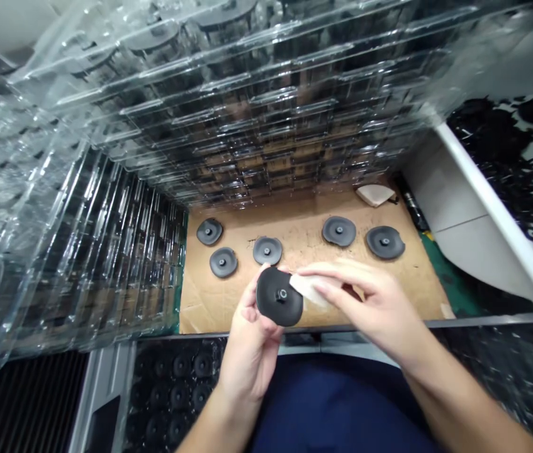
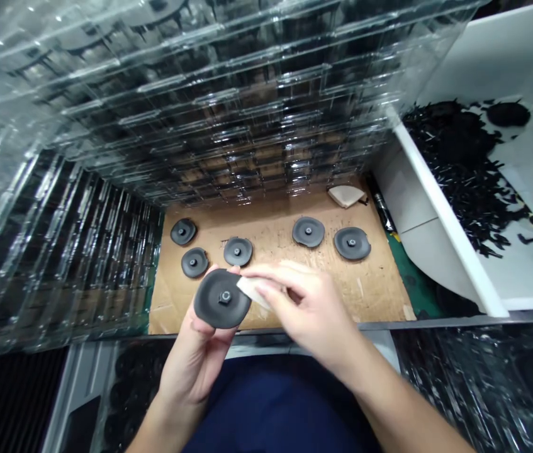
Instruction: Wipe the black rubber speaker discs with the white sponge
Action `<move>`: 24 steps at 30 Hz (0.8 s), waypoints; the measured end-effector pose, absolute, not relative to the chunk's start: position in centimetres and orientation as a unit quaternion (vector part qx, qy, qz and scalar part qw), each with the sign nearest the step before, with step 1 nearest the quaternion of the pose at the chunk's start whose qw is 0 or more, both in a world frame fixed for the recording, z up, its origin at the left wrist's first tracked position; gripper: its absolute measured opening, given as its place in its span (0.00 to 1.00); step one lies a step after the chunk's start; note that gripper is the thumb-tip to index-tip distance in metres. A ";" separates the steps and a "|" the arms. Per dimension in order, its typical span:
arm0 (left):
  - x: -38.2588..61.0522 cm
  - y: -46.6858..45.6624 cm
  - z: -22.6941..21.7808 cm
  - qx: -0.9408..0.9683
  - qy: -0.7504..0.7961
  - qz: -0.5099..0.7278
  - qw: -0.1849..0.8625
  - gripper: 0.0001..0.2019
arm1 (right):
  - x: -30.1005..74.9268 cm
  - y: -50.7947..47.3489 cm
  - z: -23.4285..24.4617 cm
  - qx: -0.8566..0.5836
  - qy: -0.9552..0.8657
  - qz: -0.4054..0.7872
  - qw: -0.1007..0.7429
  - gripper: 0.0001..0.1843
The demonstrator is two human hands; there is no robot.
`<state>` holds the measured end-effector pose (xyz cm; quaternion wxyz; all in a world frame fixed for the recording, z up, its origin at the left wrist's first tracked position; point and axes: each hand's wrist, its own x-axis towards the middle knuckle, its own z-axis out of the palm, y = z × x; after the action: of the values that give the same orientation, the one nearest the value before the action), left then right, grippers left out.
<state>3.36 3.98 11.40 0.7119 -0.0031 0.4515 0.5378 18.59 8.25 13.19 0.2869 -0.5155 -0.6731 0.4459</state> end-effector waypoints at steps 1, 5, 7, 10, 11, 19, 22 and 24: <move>3.3 3.9 11.3 0.001 0.455 0.546 0.703 0.29 | 19.0 8.0 12.1 -0.541 -0.654 0.461 0.259 0.10; 3.3 3.9 11.4 0.025 0.464 0.573 0.676 0.28 | 20.4 5.9 7.8 -0.580 -0.641 0.455 0.215 0.12; 3.4 3.9 11.5 0.030 0.471 0.579 0.664 0.28 | 20.5 5.3 7.5 -0.583 -0.641 0.451 0.214 0.11; 3.9 4.0 11.6 0.036 0.482 0.579 0.656 0.28 | 19.2 5.9 10.2 -0.606 -0.624 0.421 0.257 0.11; 4.1 4.0 11.6 0.037 0.483 0.578 0.657 0.27 | 18.4 6.4 11.6 -0.605 -0.624 0.403 0.285 0.12; 3.1 3.6 11.8 0.034 0.506 0.582 0.635 0.30 | 16.4 6.5 15.5 -0.514 -0.640 0.487 0.298 0.12; 2.7 3.5 12.0 0.052 0.500 0.587 0.635 0.29 | 18.4 5.7 14.5 -0.555 -0.573 0.529 0.291 0.10; 2.9 3.4 12.2 0.063 0.484 0.587 0.646 0.29 | 19.0 5.6 14.5 -0.572 -0.565 0.508 0.310 0.09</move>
<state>2.93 3.44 12.22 0.6458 0.0634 0.4843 0.5868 19.05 5.60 14.51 0.3097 -0.5716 -0.5654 0.5076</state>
